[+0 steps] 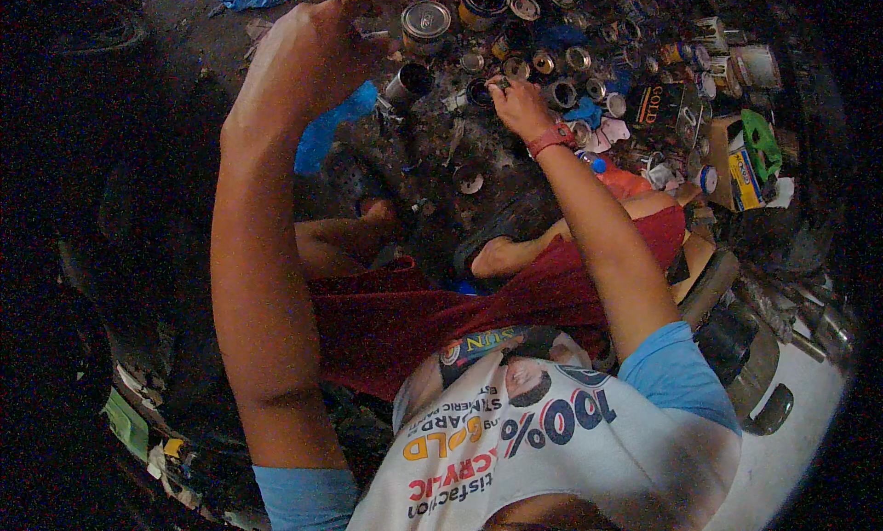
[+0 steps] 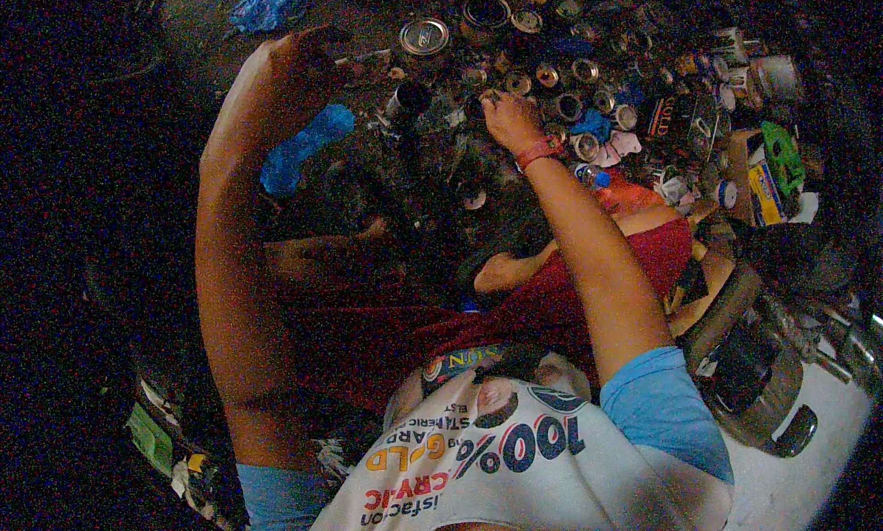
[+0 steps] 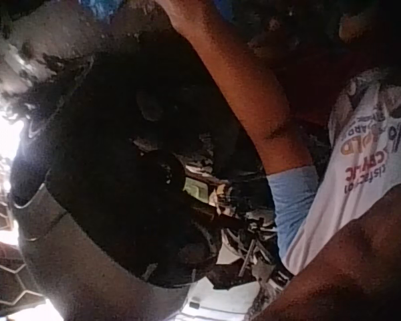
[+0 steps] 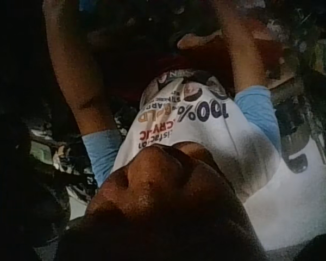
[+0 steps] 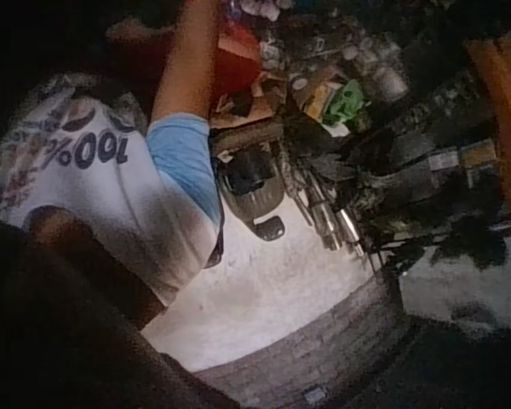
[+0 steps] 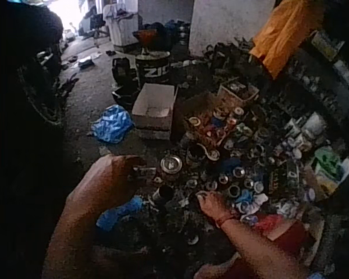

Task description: The person sits on the floor sorting through paint cans and debris, then stands and walks to a car bumper. They attach a hose to a spray gun and apply paint to the bumper, which is covered in newspaper.

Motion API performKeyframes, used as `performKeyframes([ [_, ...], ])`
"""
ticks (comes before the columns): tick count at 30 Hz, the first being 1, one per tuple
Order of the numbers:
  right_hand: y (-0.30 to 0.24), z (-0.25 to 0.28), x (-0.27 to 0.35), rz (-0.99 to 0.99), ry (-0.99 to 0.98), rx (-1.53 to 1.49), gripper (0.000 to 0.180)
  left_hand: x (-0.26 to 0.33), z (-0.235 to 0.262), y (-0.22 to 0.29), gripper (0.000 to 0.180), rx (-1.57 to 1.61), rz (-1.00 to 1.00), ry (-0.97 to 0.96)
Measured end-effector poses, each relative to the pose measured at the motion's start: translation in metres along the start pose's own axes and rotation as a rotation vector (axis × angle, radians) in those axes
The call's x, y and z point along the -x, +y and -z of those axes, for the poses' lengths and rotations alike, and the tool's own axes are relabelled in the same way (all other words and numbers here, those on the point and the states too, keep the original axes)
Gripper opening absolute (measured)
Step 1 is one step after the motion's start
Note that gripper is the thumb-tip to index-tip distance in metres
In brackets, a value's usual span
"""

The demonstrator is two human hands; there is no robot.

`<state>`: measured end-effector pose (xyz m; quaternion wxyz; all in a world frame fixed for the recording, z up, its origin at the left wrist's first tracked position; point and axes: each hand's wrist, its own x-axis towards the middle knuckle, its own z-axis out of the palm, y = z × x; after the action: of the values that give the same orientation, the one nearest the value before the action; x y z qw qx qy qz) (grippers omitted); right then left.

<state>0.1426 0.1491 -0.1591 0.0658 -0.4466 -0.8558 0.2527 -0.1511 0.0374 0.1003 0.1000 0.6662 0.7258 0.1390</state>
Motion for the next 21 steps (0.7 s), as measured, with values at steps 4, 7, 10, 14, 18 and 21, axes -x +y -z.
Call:
performKeyframes([
  [4, -0.001, 0.003, 0.002, 0.076, 0.03, -0.061, 0.037, 0.002, 0.006, 0.015, 0.041, 0.003, 0.045, 0.004],
  [7, 0.014, -0.012, -0.003, 0.028, 0.054, 0.05, 0.028, 0.002, -0.004, 0.008, 0.04, 0.122, 0.071, 0.047],
  [10, 0.012, -0.011, -0.003, 0.048, 0.049, 0.058, 0.026, 0.002, -0.005, 0.007, 0.039, 0.112, 0.084, 0.026],
  [14, 0.004, -0.001, -0.005, 0.02, -0.064, 0.006, 0.025, -0.001, 0.001, 0.001, 0.038, 0.027, 0.008, -0.056],
  [18, 0.0, 0.001, -0.006, 0.044, -0.014, 0.089, 0.024, -0.003, -0.002, 0.003, 0.039, -0.009, 0.044, -0.052],
  [21, 0.003, 0.0, -0.007, 0.035, -0.032, 0.081, 0.024, 0.001, -0.003, 0.007, 0.04, 0.035, 0.045, 0.012],
])
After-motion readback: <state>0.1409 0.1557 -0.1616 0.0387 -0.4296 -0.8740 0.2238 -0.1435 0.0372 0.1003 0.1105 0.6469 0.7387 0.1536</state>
